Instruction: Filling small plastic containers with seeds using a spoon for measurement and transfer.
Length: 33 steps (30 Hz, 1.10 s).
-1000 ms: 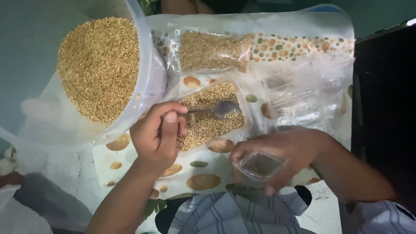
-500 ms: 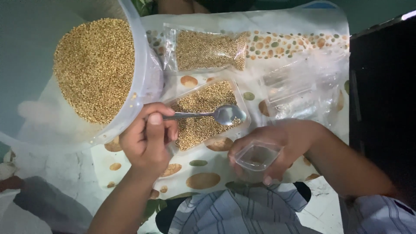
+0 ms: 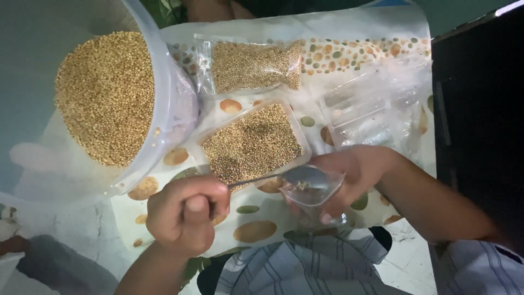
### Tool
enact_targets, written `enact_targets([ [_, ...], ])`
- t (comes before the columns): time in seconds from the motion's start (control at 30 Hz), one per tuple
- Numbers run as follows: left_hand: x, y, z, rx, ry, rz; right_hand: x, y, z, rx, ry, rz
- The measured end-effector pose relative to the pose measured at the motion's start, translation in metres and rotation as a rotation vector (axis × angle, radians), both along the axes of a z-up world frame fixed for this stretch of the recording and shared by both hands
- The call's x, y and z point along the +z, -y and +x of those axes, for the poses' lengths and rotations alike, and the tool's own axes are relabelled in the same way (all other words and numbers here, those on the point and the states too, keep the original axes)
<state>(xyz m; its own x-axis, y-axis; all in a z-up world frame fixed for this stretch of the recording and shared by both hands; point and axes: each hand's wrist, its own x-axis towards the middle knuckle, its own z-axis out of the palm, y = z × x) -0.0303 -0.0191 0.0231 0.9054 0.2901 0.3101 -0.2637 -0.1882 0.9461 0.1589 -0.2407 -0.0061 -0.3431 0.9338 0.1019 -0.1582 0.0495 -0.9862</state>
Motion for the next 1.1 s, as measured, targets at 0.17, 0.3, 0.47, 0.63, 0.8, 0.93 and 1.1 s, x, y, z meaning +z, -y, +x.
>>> enact_targets([
  [0.17, -0.009, -0.003, -0.001, 0.142, 0.052, 0.014, 0.004, 0.002, 0.001, 0.040, -0.092, -0.153],
  [0.3, -0.015, -0.008, 0.017, 0.075, 0.050, 0.112, 0.019, 0.002, 0.001, 0.049, 0.032, -0.245],
  [0.47, -0.010, -0.003, 0.029, -0.007, -0.009, 0.157, 0.037, -0.003, -0.001, 0.060, 0.023, -0.205],
  [0.63, -0.012, -0.003, 0.031, -0.003, -0.058, 0.226, 0.041, -0.003, -0.004, 0.080, -0.024, -0.176],
  [0.8, -0.011, -0.003, 0.030, 0.024, -0.205, 0.157, 0.036, 0.006, -0.004, 0.055, 0.189, -0.179],
  [0.93, -0.006, -0.002, 0.032, 0.073, -0.287, 0.028, 0.030, 0.016, -0.002, 0.006, 0.242, -0.207],
  [1.1, -0.004, 0.000, 0.031, 0.089, -0.286, -0.012, 0.048, 0.004, 0.002, 0.001, 0.087, -0.256],
])
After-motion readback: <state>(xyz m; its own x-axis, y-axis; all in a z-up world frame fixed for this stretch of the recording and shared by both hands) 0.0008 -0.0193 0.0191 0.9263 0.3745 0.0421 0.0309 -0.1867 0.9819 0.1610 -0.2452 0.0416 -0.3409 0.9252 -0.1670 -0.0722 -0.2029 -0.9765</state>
